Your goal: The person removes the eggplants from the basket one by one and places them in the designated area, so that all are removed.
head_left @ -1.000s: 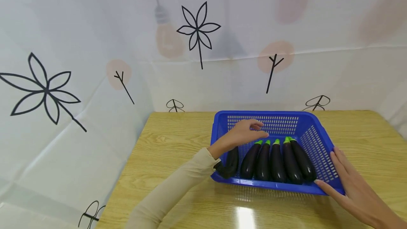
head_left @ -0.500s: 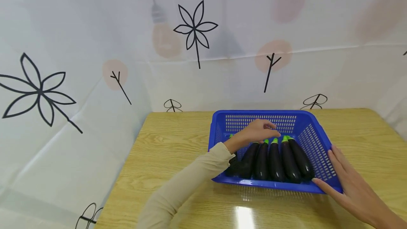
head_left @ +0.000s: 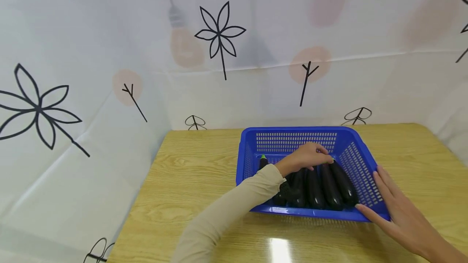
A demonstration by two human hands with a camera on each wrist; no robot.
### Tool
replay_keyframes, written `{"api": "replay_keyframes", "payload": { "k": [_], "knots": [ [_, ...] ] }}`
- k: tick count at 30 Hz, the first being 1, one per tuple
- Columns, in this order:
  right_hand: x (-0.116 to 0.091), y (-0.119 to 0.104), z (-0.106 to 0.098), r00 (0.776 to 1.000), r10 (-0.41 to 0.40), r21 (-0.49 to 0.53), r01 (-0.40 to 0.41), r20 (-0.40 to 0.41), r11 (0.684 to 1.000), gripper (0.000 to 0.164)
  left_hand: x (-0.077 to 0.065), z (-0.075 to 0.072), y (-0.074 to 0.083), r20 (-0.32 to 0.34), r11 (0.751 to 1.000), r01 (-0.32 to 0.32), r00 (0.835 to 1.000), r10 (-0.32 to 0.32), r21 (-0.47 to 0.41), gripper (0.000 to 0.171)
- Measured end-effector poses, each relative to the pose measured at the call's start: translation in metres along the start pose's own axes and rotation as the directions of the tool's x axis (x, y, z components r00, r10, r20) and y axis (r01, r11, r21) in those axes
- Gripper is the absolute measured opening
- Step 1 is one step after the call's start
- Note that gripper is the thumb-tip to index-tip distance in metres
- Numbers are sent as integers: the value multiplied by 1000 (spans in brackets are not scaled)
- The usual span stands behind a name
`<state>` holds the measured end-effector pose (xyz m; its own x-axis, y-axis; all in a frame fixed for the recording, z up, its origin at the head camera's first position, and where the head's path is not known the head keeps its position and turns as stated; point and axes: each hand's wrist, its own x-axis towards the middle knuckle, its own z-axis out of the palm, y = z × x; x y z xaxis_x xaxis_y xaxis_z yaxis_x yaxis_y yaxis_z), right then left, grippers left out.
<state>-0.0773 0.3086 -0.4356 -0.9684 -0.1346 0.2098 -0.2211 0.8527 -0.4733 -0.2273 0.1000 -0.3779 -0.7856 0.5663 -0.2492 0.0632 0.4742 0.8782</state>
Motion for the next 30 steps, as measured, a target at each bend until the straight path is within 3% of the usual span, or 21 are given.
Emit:
{"api": "replay_keyframes", "payload": {
  "k": [6, 12, 21, 30],
  "knots": [
    [0, -2, 0, 1000, -11, -3, 11, -3, 1000, 97, 6, 8, -1, -3, 999, 33, 999, -33, -17, 27],
    [1, -4, -1, 999, -33, 2, 33, -14, 999, 96, 10, 13, -4, 33, 995, 54, 998, -51, -86, 25],
    [0, -4, 1, 1000, -1, -15, 1, 3, 1000, 97, 16, 25, -3, 80, 973, 82, 995, -66, -214, 24],
    [-1, -1, 1, 1000, 15, -10, -14, 8, 1000, 97, 21, 38, 7, 141, 971, 185, 976, -164, -154, 14]
  ]
}}
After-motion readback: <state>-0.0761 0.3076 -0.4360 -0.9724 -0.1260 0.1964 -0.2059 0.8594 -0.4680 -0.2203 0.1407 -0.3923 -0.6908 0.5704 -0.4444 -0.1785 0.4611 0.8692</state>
